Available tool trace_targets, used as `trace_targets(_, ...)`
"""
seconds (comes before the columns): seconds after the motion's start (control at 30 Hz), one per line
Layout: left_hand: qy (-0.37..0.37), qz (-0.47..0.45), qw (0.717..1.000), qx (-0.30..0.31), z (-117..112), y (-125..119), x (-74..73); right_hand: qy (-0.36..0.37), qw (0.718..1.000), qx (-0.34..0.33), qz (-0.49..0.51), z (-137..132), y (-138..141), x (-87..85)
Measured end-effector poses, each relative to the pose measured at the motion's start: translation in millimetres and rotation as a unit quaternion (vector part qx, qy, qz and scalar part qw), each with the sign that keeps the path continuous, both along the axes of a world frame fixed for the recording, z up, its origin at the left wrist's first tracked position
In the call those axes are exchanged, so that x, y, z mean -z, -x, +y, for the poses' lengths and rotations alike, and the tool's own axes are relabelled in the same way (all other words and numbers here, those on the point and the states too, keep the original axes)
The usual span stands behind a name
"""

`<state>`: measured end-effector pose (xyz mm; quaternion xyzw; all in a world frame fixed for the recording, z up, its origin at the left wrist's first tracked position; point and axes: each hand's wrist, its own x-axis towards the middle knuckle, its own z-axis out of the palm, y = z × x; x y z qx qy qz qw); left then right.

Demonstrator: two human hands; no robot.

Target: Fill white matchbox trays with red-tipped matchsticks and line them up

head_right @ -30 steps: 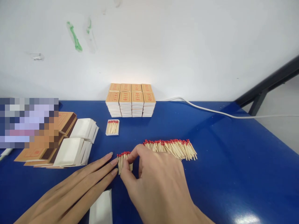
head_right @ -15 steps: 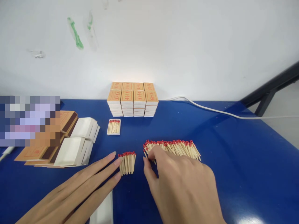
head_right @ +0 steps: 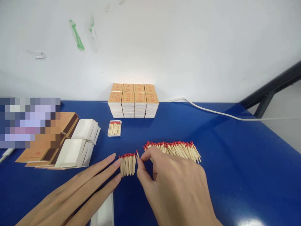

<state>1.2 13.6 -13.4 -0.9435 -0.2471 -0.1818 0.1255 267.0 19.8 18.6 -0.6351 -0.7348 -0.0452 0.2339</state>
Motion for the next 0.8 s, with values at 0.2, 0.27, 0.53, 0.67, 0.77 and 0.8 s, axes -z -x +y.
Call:
trace_targets(0.2,0.007,0.013,1.0,0.001,-1,3,-1.1,0.072,0.993,-0.007,0.095,1,13,0.9)
trace_targets(0.27,0.015,0.006,1.0,0.004,-1,3,-1.0,0.074,0.992,-0.004,0.102,1,13,-0.2)
trace_targets(0.53,0.018,0.002,1.0,-0.008,-3,0,0.3,0.006,1.0,0.025,-0.001,3,-10,-4.0)
trace_targets(0.67,0.017,0.012,1.0,-0.003,-5,2,0.3,-0.022,0.996,0.027,-0.087,0,-11,0.4)
trace_targets(0.77,0.018,0.019,1.0,-0.004,-5,3,-0.9,-0.034,0.991,0.026,-0.126,-2,-8,2.1)
trace_targets(0.8,0.018,0.022,1.0,-0.002,-4,3,-1.5,-0.036,0.99,0.026,-0.135,-3,-7,2.4)
